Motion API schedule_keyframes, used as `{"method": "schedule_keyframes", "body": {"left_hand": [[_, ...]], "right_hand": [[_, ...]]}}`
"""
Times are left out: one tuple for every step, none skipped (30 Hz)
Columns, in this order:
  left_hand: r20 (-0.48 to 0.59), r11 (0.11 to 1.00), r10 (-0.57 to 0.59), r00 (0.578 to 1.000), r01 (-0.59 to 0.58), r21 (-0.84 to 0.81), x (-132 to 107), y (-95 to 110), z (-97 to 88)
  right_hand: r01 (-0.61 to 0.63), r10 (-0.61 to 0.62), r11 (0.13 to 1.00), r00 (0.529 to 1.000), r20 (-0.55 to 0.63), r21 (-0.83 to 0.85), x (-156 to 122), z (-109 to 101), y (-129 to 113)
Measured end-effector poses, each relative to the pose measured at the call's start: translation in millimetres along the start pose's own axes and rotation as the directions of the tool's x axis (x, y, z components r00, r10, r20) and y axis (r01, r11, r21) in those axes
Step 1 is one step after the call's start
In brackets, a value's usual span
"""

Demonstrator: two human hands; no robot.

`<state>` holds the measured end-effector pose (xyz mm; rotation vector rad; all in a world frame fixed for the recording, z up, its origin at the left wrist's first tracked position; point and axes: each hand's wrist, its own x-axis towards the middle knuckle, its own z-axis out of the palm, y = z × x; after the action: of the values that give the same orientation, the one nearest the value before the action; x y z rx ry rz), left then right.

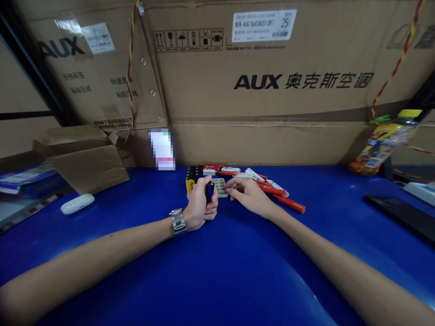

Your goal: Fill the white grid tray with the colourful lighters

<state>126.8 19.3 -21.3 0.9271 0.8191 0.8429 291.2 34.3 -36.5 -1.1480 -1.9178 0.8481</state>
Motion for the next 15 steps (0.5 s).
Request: {"method": "schedule_keyframes", "body": {"left_hand": [[0.01,1.0,-0.006,1.0,0.006,-0.004,-0.3,0.5,0.1],[0.02,1.0,-0.012,1.0,0.012,-0.006,-0.6,0.9,0.1],[0.025,1.0,-0.015,1.0,0.015,-0.007,-0.9,1.1,0.0],[0.027,1.0,-0.018,0.999,0.018,-0.006,-1.0,1.2,-0.1],[0.025,1.0,-0.018,1.0,0.018,-0.006,-1.1,1.1,-0.1],[0.02,1.0,-0.015,1.0,0.015,-0.004,-1.2,1.0,-0.2],[0.011,1.0,-0.012,1.0,0.012,0.0,-1.2,0.9,-0.2],[0.005,1.0,-0.011,1.0,0.011,0.006,-1.3,0.7,-0.2],[0.002,1.0,-0.016,1.0,0.016,0.013,-1.3,0.6,-0.1],[0.002,1.0,-0.022,1.0,0.022,0.021,-1.4,0.5,-0.1],[0.001,0.999,-0.027,1.0,0.027,0.029,-1.5,0.4,-0.1],[0.0,0.999,-0.03,1.0,0.03,0.035,-1.7,0.3,-0.2],[-0.002,0.999,-0.029,1.0,0.029,0.039,-1.8,0.2,-0.2],[-0.003,0.999,-0.025,1.0,0.025,0.041,-1.9,0.1,-0.2],[-0.006,0.999,-0.018,1.0,0.018,0.04,-2.1,0.0,-0.3]], "right_hand": [[0.002,-0.002,1.0,1.0,0.0,0.0,0.0,0.0,-0.2],[0.004,-0.004,1.0,1.0,-0.001,-0.001,-0.1,0.1,-0.3],[0.004,-0.004,1.0,1.0,-0.001,-0.003,-0.2,0.1,-0.4],[0.004,-0.004,1.0,1.0,-0.002,-0.004,-0.3,0.1,-0.5],[0.003,-0.003,1.0,1.0,-0.003,-0.003,-0.4,0.1,-0.4],[0.003,-0.003,1.0,1.0,-0.004,-0.002,-0.5,0.1,-0.3],[0.003,-0.003,1.0,1.0,-0.003,-0.001,-0.5,0.1,-0.1],[0.003,-0.003,1.0,1.0,-0.002,-0.001,-0.5,0.1,0.1],[0.003,-0.003,1.0,1.0,-0.003,0.0,-0.4,0.0,0.3],[0.001,-0.001,1.0,1.0,-0.002,0.0,-0.3,0.0,0.6],[-0.001,0.001,1.0,1.0,-0.002,-0.001,-0.2,-0.1,0.8],[-0.004,0.004,1.0,1.0,-0.002,-0.001,-0.1,-0.1,1.1],[-0.006,0.006,1.0,1.0,-0.002,-0.001,0.0,-0.2,1.3],[-0.006,0.006,1.0,1.0,-0.003,-0.003,0.0,-0.2,1.4],[-0.006,0.006,1.0,1.0,-0.003,-0.006,0.0,-0.3,1.4]]}}
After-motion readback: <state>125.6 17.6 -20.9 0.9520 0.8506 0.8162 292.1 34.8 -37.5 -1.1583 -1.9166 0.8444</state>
